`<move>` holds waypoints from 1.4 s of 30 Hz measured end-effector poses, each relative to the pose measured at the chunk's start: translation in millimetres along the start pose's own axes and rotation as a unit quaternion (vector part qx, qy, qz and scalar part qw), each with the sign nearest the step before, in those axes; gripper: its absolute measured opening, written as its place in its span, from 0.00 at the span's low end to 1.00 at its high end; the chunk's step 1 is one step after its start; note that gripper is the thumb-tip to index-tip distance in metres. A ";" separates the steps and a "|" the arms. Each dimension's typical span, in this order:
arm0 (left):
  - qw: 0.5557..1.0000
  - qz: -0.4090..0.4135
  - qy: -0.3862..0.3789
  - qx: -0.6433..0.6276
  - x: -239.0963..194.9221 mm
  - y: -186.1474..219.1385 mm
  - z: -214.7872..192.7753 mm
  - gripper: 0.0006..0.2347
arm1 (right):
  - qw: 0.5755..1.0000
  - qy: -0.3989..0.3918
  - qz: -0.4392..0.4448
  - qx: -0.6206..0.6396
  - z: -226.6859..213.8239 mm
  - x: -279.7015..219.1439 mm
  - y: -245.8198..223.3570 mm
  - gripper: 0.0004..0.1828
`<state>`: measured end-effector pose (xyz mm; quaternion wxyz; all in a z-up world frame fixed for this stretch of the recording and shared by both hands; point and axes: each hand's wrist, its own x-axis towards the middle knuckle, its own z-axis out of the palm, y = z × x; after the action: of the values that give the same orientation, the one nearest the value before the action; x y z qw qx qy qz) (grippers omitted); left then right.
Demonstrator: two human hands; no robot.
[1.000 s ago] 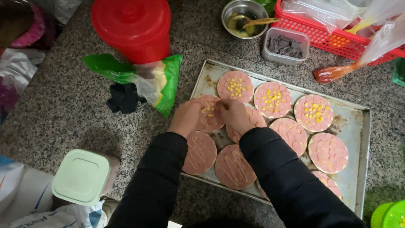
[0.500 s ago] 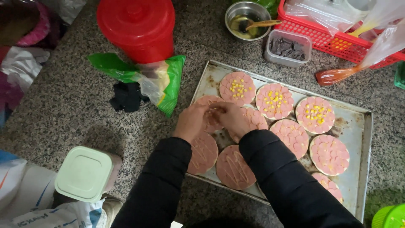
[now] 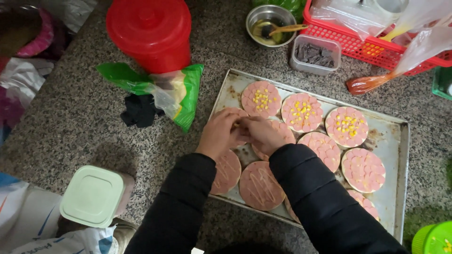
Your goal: The person places corn kernels by hand onto round pizza bases topped with ham and cheese on a metal baking tray. The person repeatedly reaches into a green colander to pick up corn and distributes it across the pizzas.
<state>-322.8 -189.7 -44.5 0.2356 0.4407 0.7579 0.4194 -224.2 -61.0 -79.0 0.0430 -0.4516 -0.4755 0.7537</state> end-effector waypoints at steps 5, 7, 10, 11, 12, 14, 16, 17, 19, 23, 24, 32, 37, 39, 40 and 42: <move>0.998 0.035 -0.036 0.042 18.0 -28.9 5.3 0.13 | 0.999 -0.034 0.000 0.001 -9.4 1.9 2.7 0.24; 0.999 -0.008 -0.044 0.011 26.0 -29.6 3.2 0.09 | 1.000 -0.010 0.002 0.025 -13.2 12.1 6.8 0.23; 0.999 -0.005 -0.042 0.025 24.2 -35.7 5.4 0.03 | 1.000 -0.023 -0.006 0.020 -5.1 -4.1 -6.6 0.20; 0.999 -0.005 -0.043 0.025 26.2 -40.1 7.1 0.03 | 1.000 -0.022 -0.006 0.021 -6.6 -7.1 -10.3 0.20; 0.998 -0.002 -0.045 0.035 27.5 -44.6 8.9 0.02 | 1.000 -0.012 -0.005 0.004 -8.0 -10.4 -13.5 0.20; 0.998 0.001 -0.049 0.044 32.0 -49.7 10.5 0.02 | 1.000 -0.001 -0.003 -0.012 -11.9 -10.3 -14.4 0.19; 0.998 0.015 -0.054 0.030 37.7 -50.8 10.3 0.03 | 0.998 -0.011 -0.014 -0.057 -16.8 -3.9 -9.5 0.22; 0.998 0.015 -0.055 0.029 35.3 -38.3 4.2 0.03 | 0.998 -0.010 -0.013 -0.057 -16.4 -4.9 -9.0 0.22; 0.998 0.018 -0.051 0.019 30.7 -13.9 -9.2 0.05 | 0.997 0.025 -0.033 -0.065 -14.2 -6.6 -8.6 0.19; 0.995 0.022 -0.070 0.067 50.3 -56.6 8.7 0.05 | 0.990 0.045 -0.069 -0.112 -42.5 44.5 29.6 0.16; 0.994 0.006 -0.056 0.097 54.1 -70.4 11.5 0.06 | 0.963 0.070 -0.081 -0.247 -53.5 62.2 41.3 0.17; 0.981 0.012 -0.042 0.191 72.5 -114.1 34.9 0.07 | 0.866 0.087 -0.102 -0.482 -38.9 61.3 48.3 0.23; 0.983 0.017 -0.054 0.175 73.1 -115.8 41.8 0.08 | 0.829 0.098 -0.115 -0.538 -40.0 84.1 60.5 0.21; 0.979 0.019 -0.061 0.196 74.9 -120.8 44.3 0.09 | 0.837 0.095 -0.133 -0.522 -39.4 78.4 58.7 0.20; 0.974 0.021 -0.068 0.216 76.0 -123.0 45.8 0.09 | 0.845 0.092 -0.151 -0.505 -39.7 75.4 57.5 0.20; 0.981 0.006 -0.057 0.183 69.1 -104.0 35.3 0.09 | 0.874 0.086 -0.140 -0.458 -44.6 66.9 48.5 0.20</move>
<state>-380.6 -141.8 -150.3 0.1908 0.5043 0.8045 0.2491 -213.7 -24.1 -164.8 -0.0225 -0.4128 -0.8201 0.3956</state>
